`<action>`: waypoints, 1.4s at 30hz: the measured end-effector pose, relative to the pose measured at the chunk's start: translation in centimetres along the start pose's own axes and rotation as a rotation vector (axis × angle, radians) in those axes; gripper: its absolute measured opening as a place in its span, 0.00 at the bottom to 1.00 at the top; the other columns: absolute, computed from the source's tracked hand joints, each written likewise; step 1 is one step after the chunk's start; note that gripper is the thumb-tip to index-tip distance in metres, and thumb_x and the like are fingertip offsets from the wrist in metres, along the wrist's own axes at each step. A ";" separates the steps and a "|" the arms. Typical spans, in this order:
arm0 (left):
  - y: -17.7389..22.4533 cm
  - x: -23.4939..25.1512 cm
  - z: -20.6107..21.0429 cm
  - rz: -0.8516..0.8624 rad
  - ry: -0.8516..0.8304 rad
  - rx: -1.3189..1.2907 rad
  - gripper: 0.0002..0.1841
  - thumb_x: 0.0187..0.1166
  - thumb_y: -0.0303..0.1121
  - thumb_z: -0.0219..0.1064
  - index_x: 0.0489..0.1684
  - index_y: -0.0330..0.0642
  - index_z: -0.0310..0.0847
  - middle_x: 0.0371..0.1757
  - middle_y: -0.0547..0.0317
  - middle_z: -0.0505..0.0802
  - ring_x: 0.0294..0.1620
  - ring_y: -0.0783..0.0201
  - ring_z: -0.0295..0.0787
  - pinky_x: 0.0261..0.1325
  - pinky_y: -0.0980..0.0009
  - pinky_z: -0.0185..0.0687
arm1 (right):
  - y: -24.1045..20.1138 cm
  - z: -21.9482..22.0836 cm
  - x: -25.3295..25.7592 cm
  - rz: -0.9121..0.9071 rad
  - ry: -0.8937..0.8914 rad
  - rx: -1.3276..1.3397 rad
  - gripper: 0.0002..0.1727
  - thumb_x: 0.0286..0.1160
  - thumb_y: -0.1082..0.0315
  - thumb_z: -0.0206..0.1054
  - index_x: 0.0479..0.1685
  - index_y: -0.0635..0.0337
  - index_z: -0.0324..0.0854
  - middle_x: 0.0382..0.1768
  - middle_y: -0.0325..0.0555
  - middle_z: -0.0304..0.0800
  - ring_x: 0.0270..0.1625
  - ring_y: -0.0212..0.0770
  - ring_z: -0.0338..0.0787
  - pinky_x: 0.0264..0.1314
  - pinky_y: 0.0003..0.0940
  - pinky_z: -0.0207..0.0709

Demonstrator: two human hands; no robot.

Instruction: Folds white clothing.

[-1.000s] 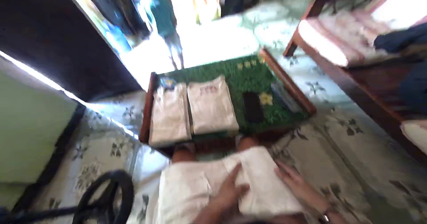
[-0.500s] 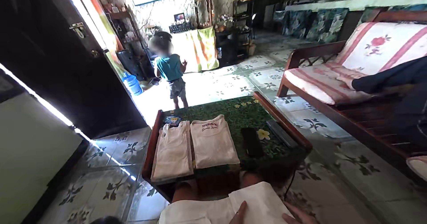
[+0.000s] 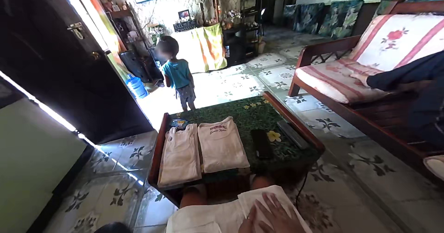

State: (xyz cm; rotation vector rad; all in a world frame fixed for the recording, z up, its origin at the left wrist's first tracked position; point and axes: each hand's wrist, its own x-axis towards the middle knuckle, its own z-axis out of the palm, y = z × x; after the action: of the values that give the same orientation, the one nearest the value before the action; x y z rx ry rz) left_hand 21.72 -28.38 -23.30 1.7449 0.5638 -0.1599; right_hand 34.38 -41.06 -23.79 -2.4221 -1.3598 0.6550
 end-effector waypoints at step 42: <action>3.7 -3.2 -1.2 0.036 0.046 0.280 0.44 0.73 0.46 0.77 0.91 0.45 0.59 0.81 0.29 0.70 0.69 0.39 0.82 0.69 0.50 0.83 | 3.6 -4.0 -6.8 0.507 0.163 1.457 0.19 0.74 0.76 0.60 0.64 0.64 0.72 0.42 0.46 0.93 0.41 0.38 0.95 0.44 0.38 0.92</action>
State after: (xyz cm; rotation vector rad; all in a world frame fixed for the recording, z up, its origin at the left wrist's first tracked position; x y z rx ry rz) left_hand 20.37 -28.68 -18.42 2.0339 0.5633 -0.1801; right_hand 35.97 -48.82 -20.34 -1.4389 0.0350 1.0123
